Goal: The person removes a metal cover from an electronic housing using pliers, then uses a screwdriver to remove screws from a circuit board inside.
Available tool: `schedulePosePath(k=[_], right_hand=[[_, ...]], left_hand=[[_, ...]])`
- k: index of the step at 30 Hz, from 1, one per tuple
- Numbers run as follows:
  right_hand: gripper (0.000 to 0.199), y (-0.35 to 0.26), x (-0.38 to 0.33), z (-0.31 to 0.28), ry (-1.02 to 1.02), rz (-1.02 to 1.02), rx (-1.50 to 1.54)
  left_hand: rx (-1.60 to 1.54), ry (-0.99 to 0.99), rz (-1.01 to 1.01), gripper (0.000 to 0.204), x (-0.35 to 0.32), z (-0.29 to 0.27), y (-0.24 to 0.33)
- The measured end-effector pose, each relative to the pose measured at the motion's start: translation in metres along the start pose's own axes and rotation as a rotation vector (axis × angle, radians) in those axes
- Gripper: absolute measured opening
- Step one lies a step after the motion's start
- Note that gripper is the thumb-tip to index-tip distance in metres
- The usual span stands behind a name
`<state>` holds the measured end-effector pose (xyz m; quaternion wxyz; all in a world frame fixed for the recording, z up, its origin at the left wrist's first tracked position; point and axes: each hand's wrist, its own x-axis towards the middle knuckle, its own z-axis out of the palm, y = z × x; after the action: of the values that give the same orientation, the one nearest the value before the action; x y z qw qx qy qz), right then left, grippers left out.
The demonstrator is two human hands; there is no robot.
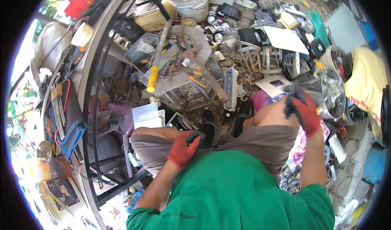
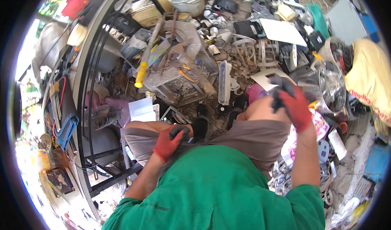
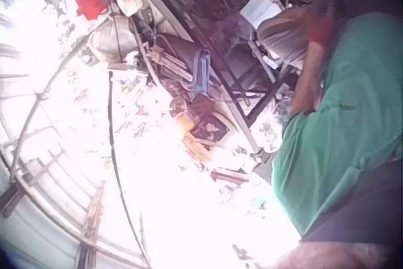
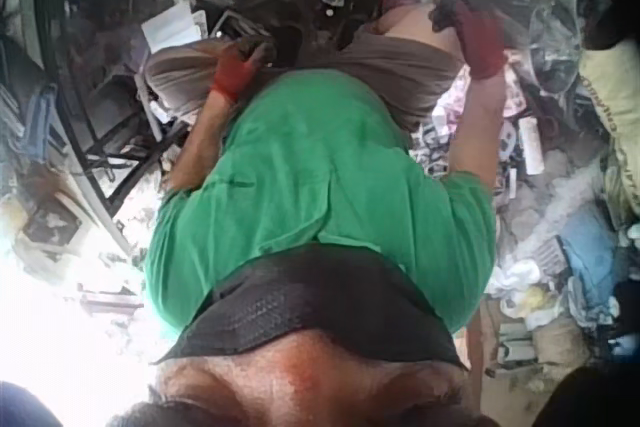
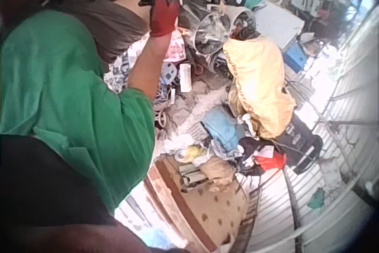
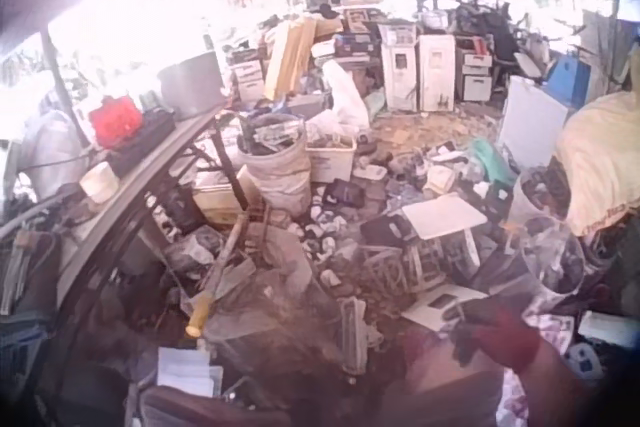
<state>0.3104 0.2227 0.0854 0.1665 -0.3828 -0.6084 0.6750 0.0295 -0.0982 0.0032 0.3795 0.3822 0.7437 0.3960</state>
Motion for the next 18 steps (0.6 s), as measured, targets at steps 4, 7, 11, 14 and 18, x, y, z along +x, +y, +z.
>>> schedulePosePath(k=[4, 7, 11, 14, 18], right_hand=[[0.037, 0.006, 0.091, 0.085, -0.163, -0.239, -0.316], [0.038, -0.072, 0.102, 0.180, -0.285, -0.321, -0.213], [0.045, -0.183, 0.119, 0.305, -0.355, -0.661, -0.555], [0.045, -0.262, 0.158, 0.402, -0.353, -0.862, -0.560], [0.052, -0.308, 0.159, 0.407, -0.473, -1.066, -0.519]], left_hand=[[0.139, 0.060, 0.102, 0.026, -0.001, -0.018, -0.006], [0.106, 0.121, 0.066, 0.029, -0.021, -0.040, -0.016], [0.021, 0.207, 0.002, 0.031, -0.051, -0.061, -0.027], [0.075, 0.262, -0.037, 0.031, -0.057, -0.054, -0.044], [-0.056, 0.326, -0.034, 0.034, -0.068, -0.048, -0.050]])
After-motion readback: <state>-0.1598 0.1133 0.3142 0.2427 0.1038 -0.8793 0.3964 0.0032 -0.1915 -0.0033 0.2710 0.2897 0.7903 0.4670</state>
